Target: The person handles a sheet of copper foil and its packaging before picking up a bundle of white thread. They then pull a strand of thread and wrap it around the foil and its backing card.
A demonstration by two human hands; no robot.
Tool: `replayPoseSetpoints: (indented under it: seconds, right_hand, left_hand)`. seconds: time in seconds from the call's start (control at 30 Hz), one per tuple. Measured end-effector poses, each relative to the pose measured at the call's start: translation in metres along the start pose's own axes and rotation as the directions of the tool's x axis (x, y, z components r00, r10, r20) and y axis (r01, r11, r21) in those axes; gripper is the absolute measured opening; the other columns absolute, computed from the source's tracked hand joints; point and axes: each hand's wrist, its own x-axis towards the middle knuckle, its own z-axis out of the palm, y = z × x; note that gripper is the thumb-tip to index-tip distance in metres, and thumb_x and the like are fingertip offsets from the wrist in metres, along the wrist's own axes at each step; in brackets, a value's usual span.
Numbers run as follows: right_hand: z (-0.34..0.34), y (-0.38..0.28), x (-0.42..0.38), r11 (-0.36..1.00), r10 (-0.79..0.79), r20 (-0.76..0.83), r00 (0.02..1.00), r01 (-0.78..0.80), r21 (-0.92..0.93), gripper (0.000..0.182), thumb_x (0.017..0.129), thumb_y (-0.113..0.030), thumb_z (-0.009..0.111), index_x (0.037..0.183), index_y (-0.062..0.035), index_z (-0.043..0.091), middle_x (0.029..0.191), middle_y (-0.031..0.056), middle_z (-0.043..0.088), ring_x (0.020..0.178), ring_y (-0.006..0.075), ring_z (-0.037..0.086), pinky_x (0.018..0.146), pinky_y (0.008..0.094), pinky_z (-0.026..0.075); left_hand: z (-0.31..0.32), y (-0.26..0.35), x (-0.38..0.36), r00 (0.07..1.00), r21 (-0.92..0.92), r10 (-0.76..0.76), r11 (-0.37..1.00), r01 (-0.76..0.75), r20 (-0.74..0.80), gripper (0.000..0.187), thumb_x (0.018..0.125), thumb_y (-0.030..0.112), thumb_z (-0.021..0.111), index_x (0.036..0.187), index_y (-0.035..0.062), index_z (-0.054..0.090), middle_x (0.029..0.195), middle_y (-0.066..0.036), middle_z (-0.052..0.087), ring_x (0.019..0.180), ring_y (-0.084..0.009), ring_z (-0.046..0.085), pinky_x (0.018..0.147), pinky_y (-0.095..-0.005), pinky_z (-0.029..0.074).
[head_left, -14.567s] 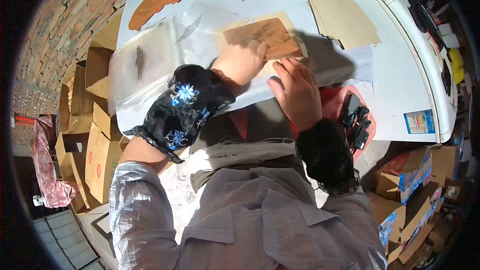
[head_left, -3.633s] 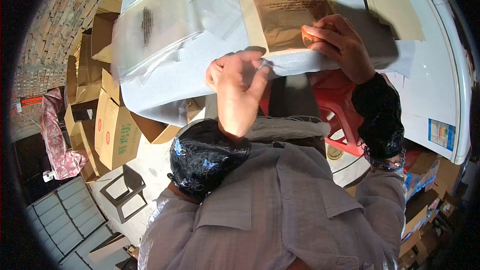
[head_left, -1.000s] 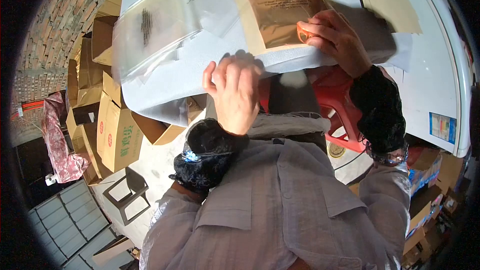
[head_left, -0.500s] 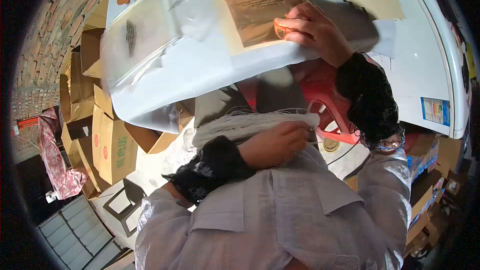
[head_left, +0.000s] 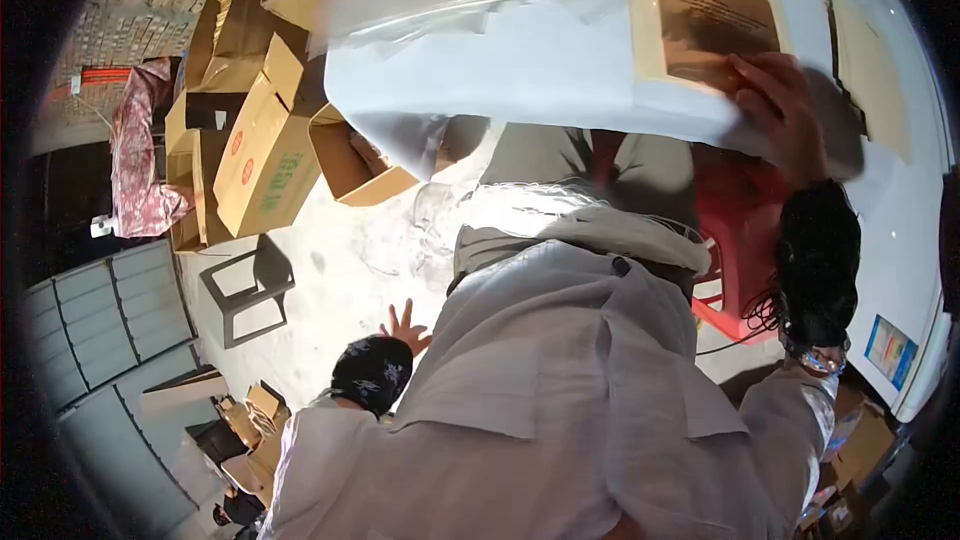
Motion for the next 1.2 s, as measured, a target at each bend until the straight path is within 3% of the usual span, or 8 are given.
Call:
replayPoseSetpoints:
  seconds: [0.17,0.3,0.4,0.57,0.63,0.67,0.83,1.2]
  right_hand:
    - [0.007,0.009,-0.004,0.977,0.092,0.052,0.994,-0.100,0.187,0.033,0.088,-0.006,0.063,0.121,-0.0073,0.064,0.117,0.0083,0.051,0.113,0.0231,0.052,0.098,0.0319,0.042]
    - [-0.002,0.002,0.002,0.967,0.162,0.070,0.984,-0.172,0.187,0.031,0.091,-0.008,0.060,0.122,-0.0084,0.064,0.116,0.0095,0.053,0.113,0.0230,0.053,0.099,0.0318,0.042]
    - [-0.006,-0.005,0.002,0.994,0.043,0.067,0.997,-0.036,-0.103,0.037,0.086,-0.002,0.063,0.123,-0.0067,0.063,0.114,0.0071,0.052,0.113,0.0215,0.051,0.097,0.0304,0.042]
    - [-0.002,0.013,-0.003,0.999,0.017,0.028,0.999,-0.016,-0.052,0.032,0.091,-0.012,0.059,0.123,-0.0106,0.065,0.117,0.0095,0.052,0.112,0.0238,0.054,0.097,0.0321,0.043]
    - [-0.003,0.010,-0.002,1.000,-0.008,0.030,1.000,0.008,-0.023,0.032,0.090,-0.012,0.061,0.121,-0.0106,0.065,0.117,0.0097,0.053,0.112,0.0247,0.054,0.096,0.0332,0.044]
    - [-0.004,0.006,0.000,1.000,-0.018,0.030,0.999,0.018,-0.011,0.032,0.089,-0.013,0.062,0.121,-0.0106,0.065,0.118,0.0097,0.054,0.112,0.0252,0.054,0.096,0.0337,0.045]
    - [-0.007,-0.001,0.003,0.977,-0.175,0.009,0.984,0.175,-0.124,0.034,0.085,-0.004,0.066,0.119,-0.0071,0.065,0.112,0.0091,0.054,0.106,0.0241,0.057,0.093,0.0329,0.047]
    - [-0.005,-0.003,0.004,0.991,-0.095,-0.070,0.993,0.100,0.084,0.033,0.084,-0.024,0.069,0.116,-0.0124,0.067,0.102,0.0095,0.057,0.099,0.0268,0.056,0.089,0.0369,0.047]
  left_hand:
    - [-0.019,-0.022,0.028,0.822,-0.719,-0.556,0.521,0.459,0.123,0.036,0.082,0.018,0.061,0.113,0.0047,0.048,0.094,-0.020,0.056,0.090,-0.0400,0.059,0.074,-0.0442,0.048]
    - [-0.097,-0.042,0.067,0.889,-0.525,-0.337,0.840,0.135,-0.310,0.087,0.071,0.024,0.080,0.145,0.0151,0.036,0.150,-0.018,0.029,0.140,-0.0306,0.029,0.109,-0.0457,0.031]
    - [-0.187,-0.059,0.088,0.918,-0.993,-0.379,0.025,-0.116,-0.117,0.040,0.095,0.018,0.059,0.128,-0.0011,0.046,0.086,-0.015,0.067,0.076,-0.0202,0.067,0.066,-0.0320,0.054]
    - [-0.283,-0.020,0.086,0.677,-0.569,-0.183,0.715,-0.406,-0.713,0.040,0.093,0.011,0.060,0.130,0.0019,0.046,0.101,-0.013,0.064,0.088,-0.0247,0.064,0.082,-0.0351,0.053]
    - [-0.294,-0.020,0.079,0.943,-0.939,-0.127,0.200,-0.279,-0.307,0.041,0.094,0.007,0.057,0.133,0.0013,0.045,0.113,-0.013,0.063,0.101,-0.0258,0.062,0.090,-0.0358,0.050]
    - [-0.314,-0.036,0.077,0.983,-0.911,0.021,0.374,-0.175,-0.180,0.038,0.094,0.000,0.052,0.131,0.0008,0.049,0.132,-0.012,0.054,0.117,-0.0243,0.055,0.094,-0.0346,0.048]
    - [-0.401,0.029,0.064,0.409,-0.284,-0.115,0.879,-0.383,-0.905,0.045,0.084,-0.009,0.050,0.126,0.0072,0.056,0.129,-0.019,0.055,0.121,-0.0315,0.054,0.100,-0.0378,0.043]
    - [-0.497,0.243,0.127,0.105,0.275,0.673,0.433,-0.858,-0.732,0.076,0.071,0.027,0.077,0.138,0.0072,0.045,0.129,-0.013,0.051,0.130,-0.0318,0.042,0.108,-0.0459,0.033]
